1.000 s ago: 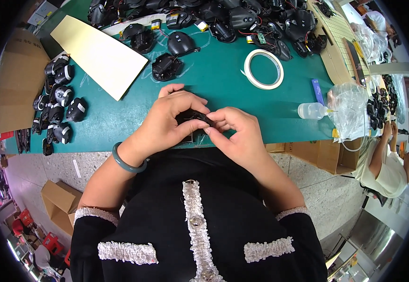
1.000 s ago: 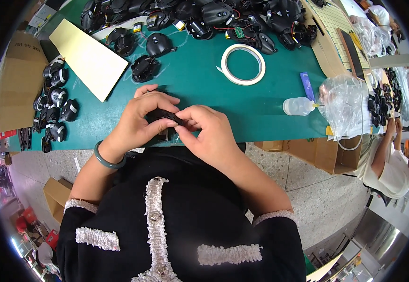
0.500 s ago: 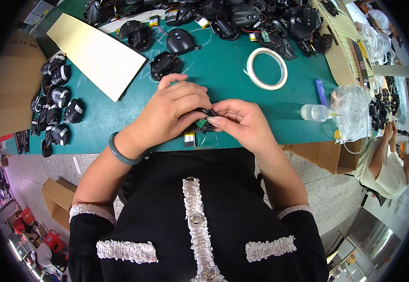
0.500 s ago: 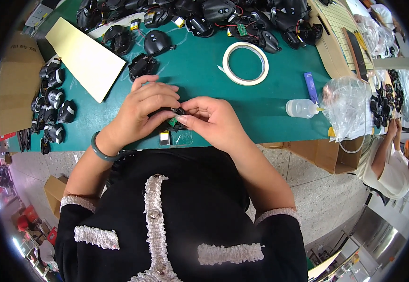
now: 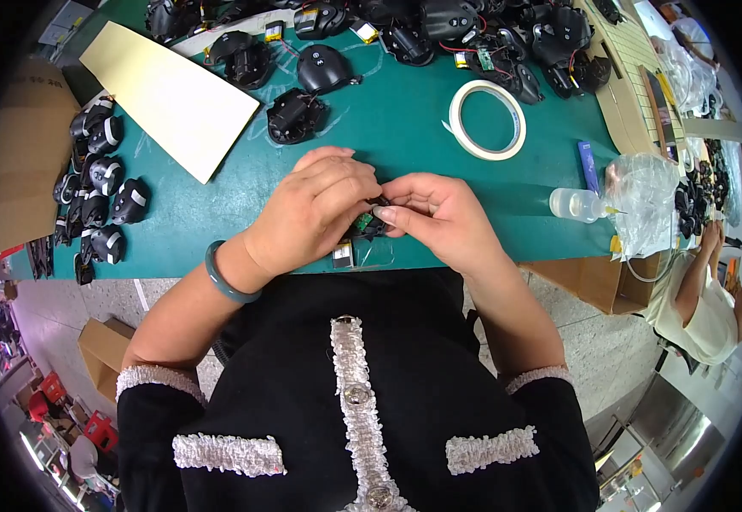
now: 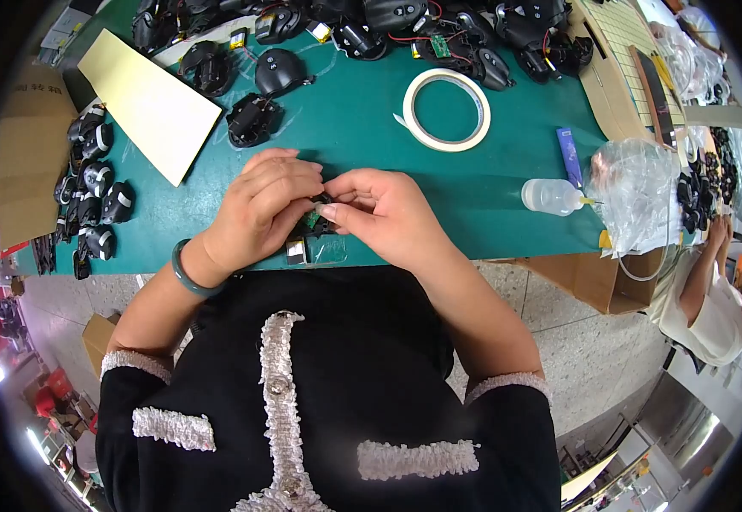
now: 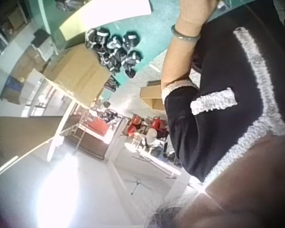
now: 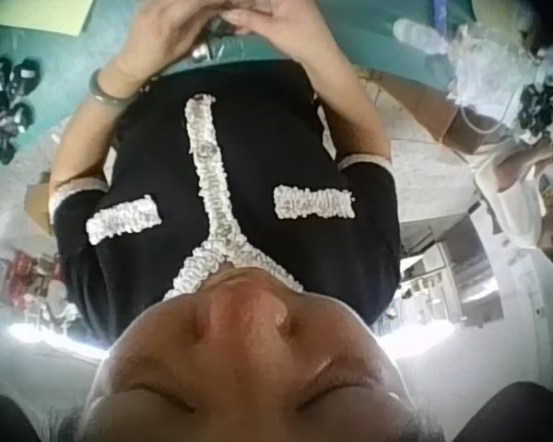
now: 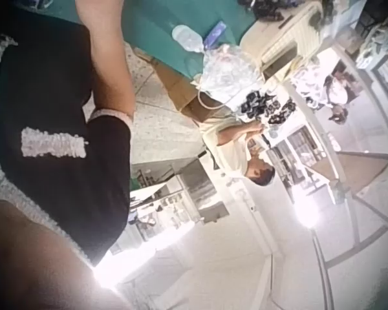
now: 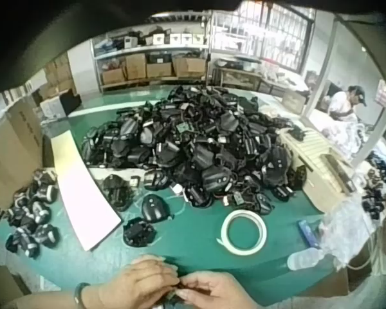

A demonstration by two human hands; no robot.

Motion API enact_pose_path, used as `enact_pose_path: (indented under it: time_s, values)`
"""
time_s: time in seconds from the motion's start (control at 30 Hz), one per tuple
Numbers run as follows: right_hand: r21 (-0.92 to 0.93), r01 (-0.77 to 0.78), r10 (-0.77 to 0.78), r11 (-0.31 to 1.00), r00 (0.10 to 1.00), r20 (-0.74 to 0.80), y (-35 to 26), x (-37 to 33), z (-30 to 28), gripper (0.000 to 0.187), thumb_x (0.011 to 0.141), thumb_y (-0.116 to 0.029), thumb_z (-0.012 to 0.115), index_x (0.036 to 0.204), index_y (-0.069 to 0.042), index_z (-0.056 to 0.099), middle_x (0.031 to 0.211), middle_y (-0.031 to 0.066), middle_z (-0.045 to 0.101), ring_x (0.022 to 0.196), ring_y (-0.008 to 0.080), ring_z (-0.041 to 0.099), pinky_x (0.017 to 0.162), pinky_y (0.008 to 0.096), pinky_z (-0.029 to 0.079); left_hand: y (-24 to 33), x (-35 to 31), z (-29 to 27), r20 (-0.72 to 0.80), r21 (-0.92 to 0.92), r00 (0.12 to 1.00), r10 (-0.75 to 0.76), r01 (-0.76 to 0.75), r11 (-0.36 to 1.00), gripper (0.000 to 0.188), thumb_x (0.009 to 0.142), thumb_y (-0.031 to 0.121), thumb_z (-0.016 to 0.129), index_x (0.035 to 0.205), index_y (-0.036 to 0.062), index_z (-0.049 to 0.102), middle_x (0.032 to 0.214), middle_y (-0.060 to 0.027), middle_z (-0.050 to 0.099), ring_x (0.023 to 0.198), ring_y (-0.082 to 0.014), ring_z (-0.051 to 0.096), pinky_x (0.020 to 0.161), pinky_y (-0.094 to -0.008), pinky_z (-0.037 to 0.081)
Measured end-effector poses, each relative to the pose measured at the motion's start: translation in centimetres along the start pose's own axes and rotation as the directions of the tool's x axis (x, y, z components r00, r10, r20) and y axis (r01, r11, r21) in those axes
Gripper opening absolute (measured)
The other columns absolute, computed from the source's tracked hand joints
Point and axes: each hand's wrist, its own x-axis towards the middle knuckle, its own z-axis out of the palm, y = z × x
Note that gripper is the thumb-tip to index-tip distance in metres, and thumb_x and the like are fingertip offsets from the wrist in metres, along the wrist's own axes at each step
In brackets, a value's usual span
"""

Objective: The person assembles computer mice by connecting internal wires to internal circuitry, applying glue from a bottle to parts, and fitting mouse casings together by hand.

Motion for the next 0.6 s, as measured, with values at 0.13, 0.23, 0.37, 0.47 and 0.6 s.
enact_pose_path:
  time_s: [0.13, 0.23, 0.37, 0.47, 0.6]
  values:
    - [0.012, 0.01, -0.009, 1.0, 1.0, -0.02, 0.1, -0.1, 0.1, 0.021, 0.094, -0.004, 0.066, 0.112, 0.006, 0.065, 0.097, 0.0079, 0.07, 0.086, 0.0112, 0.067, 0.076, 0.0248, 0.057, 0.3, 0.2, -0.1, 0.002, 0.0, 0.997, -0.075, 0.075, 0.997, 0.034, 0.079, 0.004, 0.073, 0.11, 0.0052, 0.062, 0.102, -0.0094, 0.067, 0.098, -0.0294, 0.066, 0.099, -0.044, 0.048]
    - [-0.049, -0.026, 0.025, 0.998, 1.0, -0.015, -0.7, 0.0, 0.4, 0.018, 0.095, -0.008, 0.065, 0.109, 0.004, 0.065, 0.093, 0.007, 0.069, 0.079, 0.0099, 0.066, 0.07, 0.0236, 0.056, 0.3, 0.2, -0.3, -0.018, -0.017, 0.996, -0.082, 0.082, 0.996, 0.043, 0.077, 0.005, 0.076, 0.117, 0.0059, 0.06, 0.105, -0.0093, 0.068, 0.1, -0.0302, 0.065, 0.1, -0.0446, 0.047]
    - [-0.174, -0.079, 0.07, 0.982, 0.996, -0.058, -0.7, 0.6, 0.9, 0.013, 0.097, -0.01, 0.065, 0.101, 0.002, 0.065, 0.086, 0.005, 0.068, 0.071, 0.0082, 0.063, 0.064, 0.0218, 0.053, 1.2, 0.8, -1.4, 0.016, -0.06, 0.992, -0.123, 0.124, 0.99, 0.051, 0.075, 0.007, 0.079, 0.122, 0.0063, 0.059, 0.11, -0.0094, 0.068, 0.106, -0.0308, 0.064, 0.103, -0.0445, 0.044]
    - [-0.184, 0.034, -0.056, 0.982, 0.991, -0.119, 0.9, 0.7, 1.0, 0.016, 0.092, -0.012, 0.071, 0.089, 0.002, 0.063, 0.073, 0.0055, 0.067, 0.06, 0.0087, 0.062, 0.055, 0.0242, 0.05, 1.7, 0.2, -2.6, -0.081, -0.009, 0.987, -0.136, 0.136, 0.991, 0.053, 0.074, 0.008, 0.08, 0.122, 0.0062, 0.059, 0.111, -0.0098, 0.068, 0.106, -0.0313, 0.063, 0.103, -0.0444, 0.043]
    - [-0.316, 0.121, -0.207, 0.941, 0.945, -0.252, 1.4, 0.0, 1.5, 0.017, 0.091, -0.011, 0.071, 0.086, 0.003, 0.063, 0.07, 0.0056, 0.067, 0.058, 0.0079, 0.061, 0.052, 0.0242, 0.048, 2.7, -3.5, -3.2, -0.177, 0.053, 0.962, -0.209, 0.222, 0.974, 0.046, 0.073, 0.016, 0.082, 0.114, 0.0064, 0.063, 0.109, -0.0097, 0.066, 0.101, -0.0295, 0.061, 0.089, -0.0414, 0.044]
